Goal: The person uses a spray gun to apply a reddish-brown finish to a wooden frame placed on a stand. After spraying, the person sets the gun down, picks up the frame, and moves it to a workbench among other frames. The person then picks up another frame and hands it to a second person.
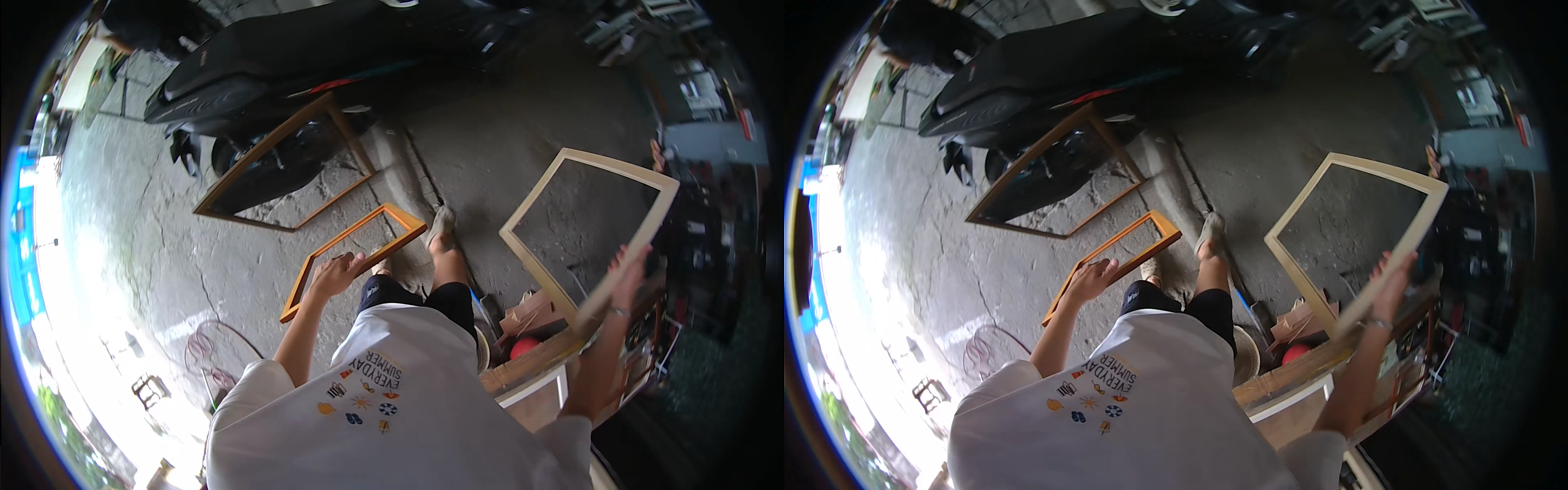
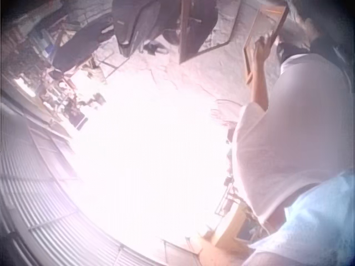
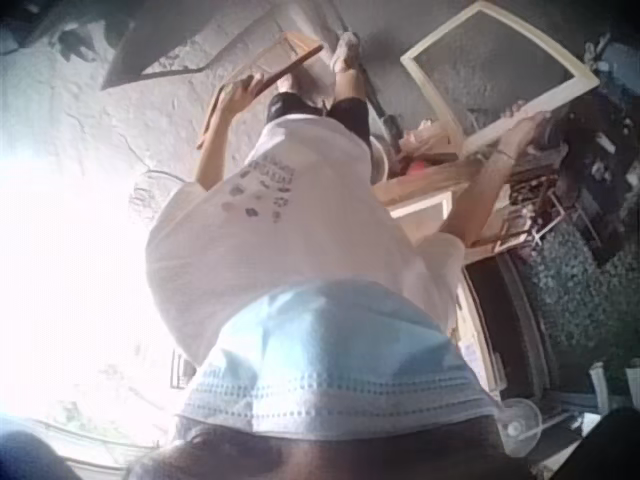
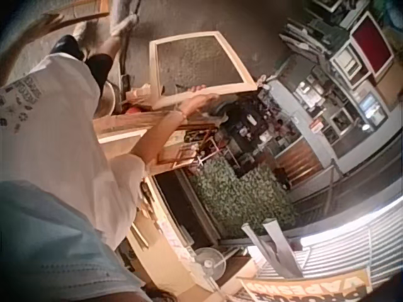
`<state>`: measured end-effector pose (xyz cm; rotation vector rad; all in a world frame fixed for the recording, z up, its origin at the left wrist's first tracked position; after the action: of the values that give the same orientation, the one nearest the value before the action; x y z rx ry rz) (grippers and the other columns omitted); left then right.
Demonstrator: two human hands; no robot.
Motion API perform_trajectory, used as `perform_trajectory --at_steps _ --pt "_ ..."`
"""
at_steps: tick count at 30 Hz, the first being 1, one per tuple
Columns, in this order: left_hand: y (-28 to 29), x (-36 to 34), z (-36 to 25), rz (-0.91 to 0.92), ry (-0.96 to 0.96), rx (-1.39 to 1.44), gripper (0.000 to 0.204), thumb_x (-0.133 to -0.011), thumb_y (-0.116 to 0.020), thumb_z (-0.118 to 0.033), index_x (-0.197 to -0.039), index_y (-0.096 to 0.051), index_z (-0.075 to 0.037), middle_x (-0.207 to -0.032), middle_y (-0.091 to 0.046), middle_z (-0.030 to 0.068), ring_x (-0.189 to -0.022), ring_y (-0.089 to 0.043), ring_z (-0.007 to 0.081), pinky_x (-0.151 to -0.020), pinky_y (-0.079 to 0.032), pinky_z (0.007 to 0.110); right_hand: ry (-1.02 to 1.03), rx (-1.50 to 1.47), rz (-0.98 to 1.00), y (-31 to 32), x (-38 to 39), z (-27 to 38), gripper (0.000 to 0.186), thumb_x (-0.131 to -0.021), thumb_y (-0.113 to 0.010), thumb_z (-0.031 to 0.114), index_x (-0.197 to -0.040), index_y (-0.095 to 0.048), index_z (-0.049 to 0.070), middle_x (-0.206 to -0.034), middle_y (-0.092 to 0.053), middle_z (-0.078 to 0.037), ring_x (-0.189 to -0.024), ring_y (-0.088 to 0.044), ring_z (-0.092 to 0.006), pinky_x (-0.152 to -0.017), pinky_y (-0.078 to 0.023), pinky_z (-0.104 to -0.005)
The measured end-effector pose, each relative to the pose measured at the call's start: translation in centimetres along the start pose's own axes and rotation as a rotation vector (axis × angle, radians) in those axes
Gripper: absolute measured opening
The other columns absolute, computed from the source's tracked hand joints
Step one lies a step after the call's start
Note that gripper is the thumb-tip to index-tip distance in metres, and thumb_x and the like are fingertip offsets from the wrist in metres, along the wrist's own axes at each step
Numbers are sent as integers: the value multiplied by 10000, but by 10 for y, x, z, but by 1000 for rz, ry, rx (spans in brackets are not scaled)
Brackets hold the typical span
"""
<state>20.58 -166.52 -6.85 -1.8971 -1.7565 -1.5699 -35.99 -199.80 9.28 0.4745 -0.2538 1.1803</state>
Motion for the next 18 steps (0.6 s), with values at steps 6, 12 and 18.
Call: perform_trajectory --at_steps 6,12,18 --pt "16 2 36 -209 231 81 660 -1016 -296 -584 -934 -659 -39 -970 -686 220 -983 -634 416 -844 -465 493 -115 -218 125 -227 -155 -103 613 -983 -342 688 -930 -528 107 -693 -438 10 -580 -426 -132 -568 -413 -308" --pt "10 8 35 -219 534 240 632 -1025 -304 -538 -935 -669 -30 -928 -683 213 -951 -630 423 -838 -459 489 -246 -116 -90 -377 -261 -158 582 -1015 -303 640 -849 -469 108 -685 -384 25 -567 -325 -119 -520 -304 -271" --pt "-32 19 18 -233 655 385 662 -1038 -257 -542 -1009 -673 -27 -920 -680 209 -939 -636 401 -848 -470 445 -322 -11 -71 -474 -303 -176 624 -1024 -273 631 -817 -445 67 -679 -417 -13 -559 -353 -136 -514 -367 -296"
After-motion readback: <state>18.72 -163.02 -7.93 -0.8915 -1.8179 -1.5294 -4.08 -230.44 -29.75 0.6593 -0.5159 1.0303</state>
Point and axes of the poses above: each hand's wrist, its own x-axis away from the middle knuckle, its own y-axis out of the back of the hand, z = x × y, the point moved 5 cm from there along -x, towards the middle knuckle
